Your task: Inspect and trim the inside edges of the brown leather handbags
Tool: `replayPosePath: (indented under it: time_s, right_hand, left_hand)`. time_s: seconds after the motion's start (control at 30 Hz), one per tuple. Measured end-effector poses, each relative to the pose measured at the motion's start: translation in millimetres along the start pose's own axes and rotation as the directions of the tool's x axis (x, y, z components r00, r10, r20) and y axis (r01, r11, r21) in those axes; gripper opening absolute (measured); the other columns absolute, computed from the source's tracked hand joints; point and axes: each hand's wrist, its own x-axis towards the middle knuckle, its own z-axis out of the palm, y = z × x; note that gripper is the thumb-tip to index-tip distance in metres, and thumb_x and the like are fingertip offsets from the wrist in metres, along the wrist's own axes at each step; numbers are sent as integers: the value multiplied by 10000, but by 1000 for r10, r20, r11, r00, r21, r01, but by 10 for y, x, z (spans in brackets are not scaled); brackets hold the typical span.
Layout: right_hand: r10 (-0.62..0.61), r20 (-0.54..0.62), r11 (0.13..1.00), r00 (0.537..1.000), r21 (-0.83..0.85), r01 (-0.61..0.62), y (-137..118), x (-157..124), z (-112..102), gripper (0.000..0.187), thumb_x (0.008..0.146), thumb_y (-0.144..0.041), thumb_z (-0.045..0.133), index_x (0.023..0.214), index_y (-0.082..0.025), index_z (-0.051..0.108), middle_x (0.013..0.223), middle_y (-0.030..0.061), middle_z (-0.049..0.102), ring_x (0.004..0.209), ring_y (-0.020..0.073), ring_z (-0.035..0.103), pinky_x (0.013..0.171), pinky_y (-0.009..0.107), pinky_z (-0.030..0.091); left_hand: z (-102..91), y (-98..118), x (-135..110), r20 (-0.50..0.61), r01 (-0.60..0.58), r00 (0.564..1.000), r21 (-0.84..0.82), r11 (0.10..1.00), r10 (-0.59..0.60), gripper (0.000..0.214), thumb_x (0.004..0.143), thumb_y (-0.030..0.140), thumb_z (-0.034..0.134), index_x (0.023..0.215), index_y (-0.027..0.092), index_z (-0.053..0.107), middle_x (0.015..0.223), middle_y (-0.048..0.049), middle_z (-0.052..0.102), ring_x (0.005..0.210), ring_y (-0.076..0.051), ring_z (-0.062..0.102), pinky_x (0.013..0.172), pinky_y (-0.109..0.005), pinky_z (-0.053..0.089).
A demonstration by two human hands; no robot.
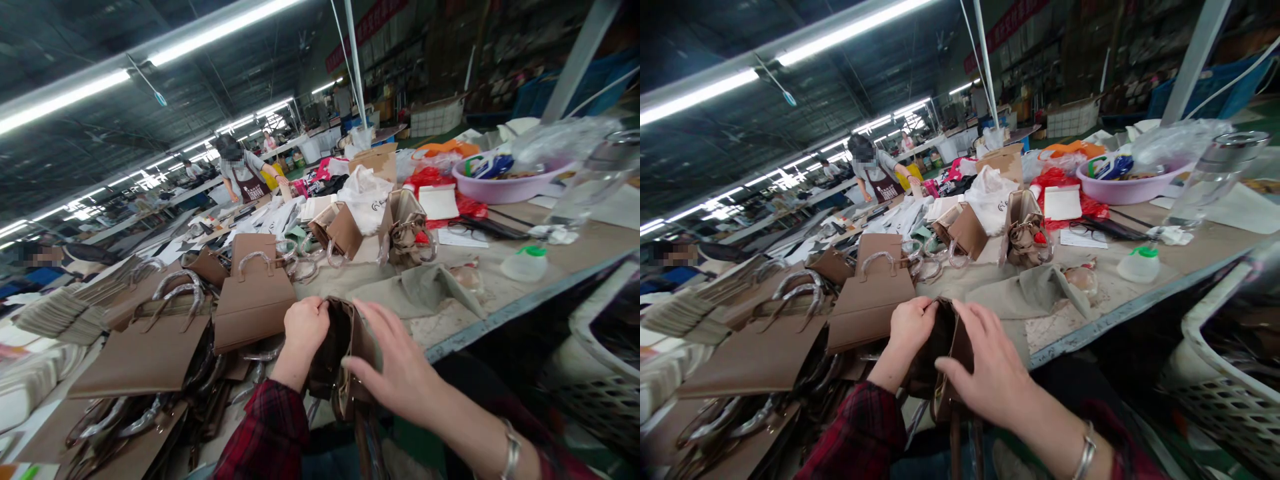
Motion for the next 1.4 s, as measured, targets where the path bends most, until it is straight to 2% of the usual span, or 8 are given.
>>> replayPosePath:
  time_s: [0.13,0.23,0.5,0.7,0.97,1.1,1.2,1.4]
  right_hand:
    - [23,105,999,994,-29,-20,-139,-525,293,1180,620,-404,765,1507,-229,8,1554,151,48,1389,405,143,1072,586,298]
    - [12,75,998,997,-64,-7,-104,-628,490,1142,635,-263,721,1506,-230,-18,1559,135,-79,1399,404,95,1071,586,292]
    - [3,274,981,962,185,-56,335,-69,-25,1038,604,-4,456,1506,-225,-9,1308,92,558,1135,222,570,940,370,466]
    - [-236,342,963,909,210,171,561,448,-28,844,615,25,442,1424,-206,369,1246,59,616,1131,206,573,977,356,429]
    - [-324,345,943,881,189,273,555,485,192,804,666,-11,477,1437,-192,342,1339,93,537,1210,219,507,1034,400,386]
    - [-376,383,909,844,328,257,544,494,79,869,603,-2,478,1436,-180,306,1373,105,491,1246,220,465,1065,407,343]
    - [-347,377,881,859,444,161,563,486,54,747,651,-20,487,1368,-193,375,1330,89,521,1221,217,485,1048,412,361]
    - [-363,182,903,914,309,297,558,438,96,338,811,-239,637,1141,-192,582,1172,93,596,1139,221,525,1008,400,397]
  left_hand:
    - [2,59,10,-1,9,1000,18,1000,-9,328,904,365,418,801,217,692,876,-52,718,815,-184,642,663,-264,388]
    - [6,73,12,-1,23,1000,37,999,-23,341,903,371,401,810,224,694,864,-51,719,811,-185,646,665,-263,396]
    - [-332,-392,-319,12,76,997,103,992,-78,272,829,307,444,700,217,666,784,-66,717,767,-212,645,612,-272,360]
    - [-405,-731,-914,88,164,980,146,976,-178,293,851,273,397,647,205,596,742,-51,691,748,-197,629,600,-269,318]
    - [-319,-786,-1135,141,184,968,154,971,-206,346,914,341,382,681,205,600,751,-54,674,736,-202,623,632,-275,358]
    - [-469,-711,-1007,-95,10,995,69,998,-4,191,857,371,549,923,210,628,971,-65,644,887,-217,594,770,-302,423]
    - [-464,-524,-861,-248,-248,941,-51,968,228,166,820,278,624,979,232,637,1084,-50,586,995,-202,529,894,-307,408]
    - [-284,-242,-592,-193,-393,905,-38,919,379,213,744,234,712,945,218,642,1032,-42,541,980,-219,476,870,-348,428]
